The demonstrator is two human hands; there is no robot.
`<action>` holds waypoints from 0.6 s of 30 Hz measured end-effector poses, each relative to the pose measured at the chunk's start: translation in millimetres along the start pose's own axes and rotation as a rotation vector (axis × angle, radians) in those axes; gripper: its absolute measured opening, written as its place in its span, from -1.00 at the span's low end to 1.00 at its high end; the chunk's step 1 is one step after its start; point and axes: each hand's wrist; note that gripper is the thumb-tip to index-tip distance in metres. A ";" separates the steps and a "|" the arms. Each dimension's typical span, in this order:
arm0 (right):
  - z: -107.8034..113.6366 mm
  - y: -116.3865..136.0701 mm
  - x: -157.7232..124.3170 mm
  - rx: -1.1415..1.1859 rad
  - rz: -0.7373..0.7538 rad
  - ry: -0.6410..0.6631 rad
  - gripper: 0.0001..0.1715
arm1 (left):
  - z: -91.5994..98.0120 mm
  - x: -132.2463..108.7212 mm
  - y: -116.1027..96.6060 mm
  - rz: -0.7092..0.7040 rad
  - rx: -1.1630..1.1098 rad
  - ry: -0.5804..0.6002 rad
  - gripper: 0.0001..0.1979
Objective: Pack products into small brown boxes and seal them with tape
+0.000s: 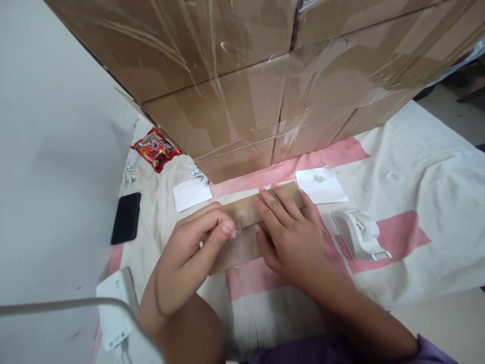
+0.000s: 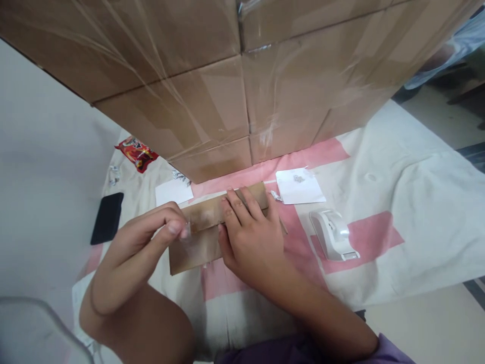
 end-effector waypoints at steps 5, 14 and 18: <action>1.9 -0.3 -2.4 0.047 -0.003 -0.017 -0.58 | -3.3 9.6 4.2 0.070 0.101 0.113 -0.64; 1.5 0.8 -3.9 0.068 -0.003 0.004 -0.54 | -3.2 7.9 -13.1 0.253 0.364 -0.021 -0.65; 16.4 -11.2 -4.2 0.112 0.048 -0.016 -0.67 | 9.9 -2.5 -28.0 0.213 0.333 -0.178 -0.72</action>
Point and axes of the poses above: each hand's wrist, its own x-axis towards the middle knuckle, its own z-axis out of the back of the hand, y = z × x, and after that the axes turned 14 degrees about x, right-handed
